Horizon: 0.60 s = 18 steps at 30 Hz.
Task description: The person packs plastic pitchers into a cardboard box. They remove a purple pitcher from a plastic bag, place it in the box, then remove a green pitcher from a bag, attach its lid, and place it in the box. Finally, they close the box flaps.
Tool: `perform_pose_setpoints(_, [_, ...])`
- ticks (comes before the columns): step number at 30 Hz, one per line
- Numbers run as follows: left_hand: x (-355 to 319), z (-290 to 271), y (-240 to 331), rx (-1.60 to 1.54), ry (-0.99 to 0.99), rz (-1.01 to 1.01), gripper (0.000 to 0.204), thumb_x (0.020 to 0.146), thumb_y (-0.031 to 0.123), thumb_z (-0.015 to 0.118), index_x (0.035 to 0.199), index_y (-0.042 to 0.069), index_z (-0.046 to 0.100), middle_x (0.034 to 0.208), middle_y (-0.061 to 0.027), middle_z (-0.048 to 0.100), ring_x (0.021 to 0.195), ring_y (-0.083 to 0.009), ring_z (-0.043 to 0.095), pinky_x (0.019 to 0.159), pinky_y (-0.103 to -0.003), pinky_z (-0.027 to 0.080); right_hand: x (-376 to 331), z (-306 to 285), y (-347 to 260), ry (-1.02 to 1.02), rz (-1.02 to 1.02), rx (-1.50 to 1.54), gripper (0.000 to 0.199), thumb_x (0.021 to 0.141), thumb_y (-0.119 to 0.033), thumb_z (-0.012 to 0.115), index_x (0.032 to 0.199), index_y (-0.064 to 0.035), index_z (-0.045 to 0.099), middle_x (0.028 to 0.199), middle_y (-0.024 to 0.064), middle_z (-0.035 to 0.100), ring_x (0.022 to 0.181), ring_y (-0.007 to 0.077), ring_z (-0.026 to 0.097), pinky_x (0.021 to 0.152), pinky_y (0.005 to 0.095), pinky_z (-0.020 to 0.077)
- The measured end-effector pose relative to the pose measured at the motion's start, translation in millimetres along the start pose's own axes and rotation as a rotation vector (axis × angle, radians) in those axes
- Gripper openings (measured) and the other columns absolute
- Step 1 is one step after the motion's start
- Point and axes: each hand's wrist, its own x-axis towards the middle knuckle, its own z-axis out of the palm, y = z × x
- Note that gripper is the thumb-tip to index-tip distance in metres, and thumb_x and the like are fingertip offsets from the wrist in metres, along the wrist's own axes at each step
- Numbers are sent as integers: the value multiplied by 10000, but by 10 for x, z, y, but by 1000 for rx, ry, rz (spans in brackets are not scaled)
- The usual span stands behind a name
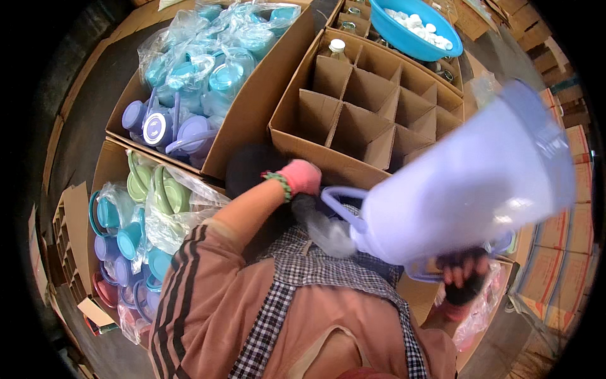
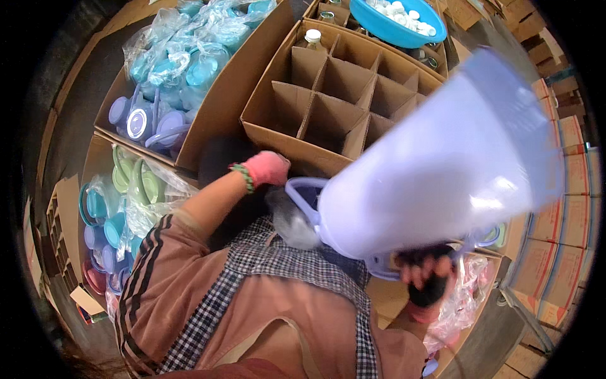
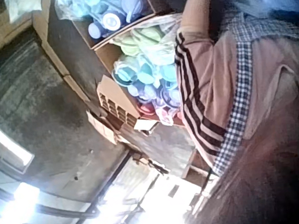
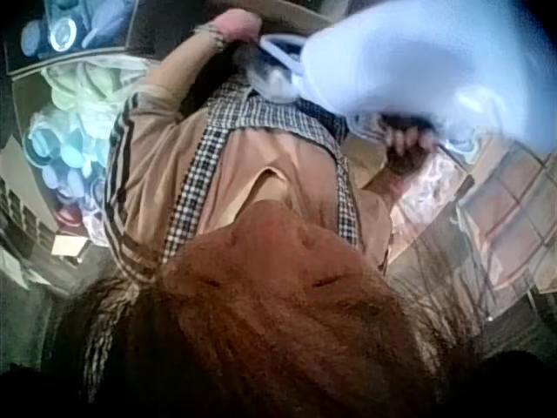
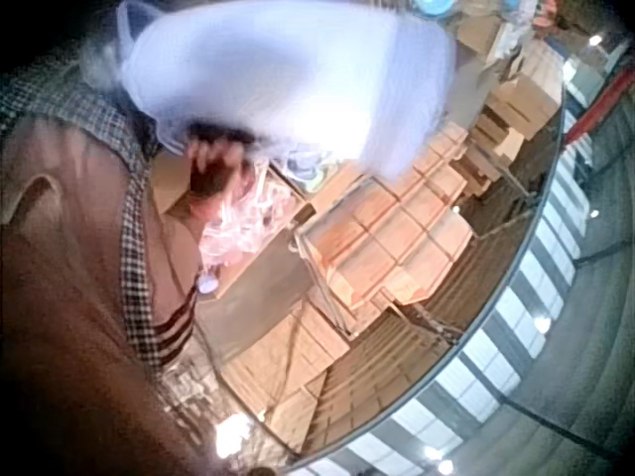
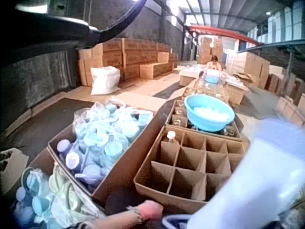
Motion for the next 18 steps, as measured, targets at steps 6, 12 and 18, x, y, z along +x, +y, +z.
perform_pose_setpoints(6, [1261,2106,29,-151,79,-318,642,738,468,488,1233,66,407,1308,-170,318,1119,-355,414,956,-480,266,-93,-129,-243,-347,-114,-136,402,881,-398,372,579,-132,368,375,-7,299,288,141,311,517,311,355])
perform_pose_setpoints(12, [1167,1233,2,-33,-93,-7,547,665,232,550,1180,71,462,1196,-175,456,1059,-374,443,896,-397,378,-340,-286,-84,22,-115,19,393,906,-384,315,601,-138,345,425,-5,307,360,160,307,621,385,358])
perform_pose_setpoints(18, [1219,1471,-180,-123,61,-8,293,681,174,524,920,47,637,993,-146,594,914,-283,580,771,-387,466,-266,-252,-16,112,-98,154,384,912,-397,286,614,-160,330,434,-26,278,367,134,264,590,372,364])
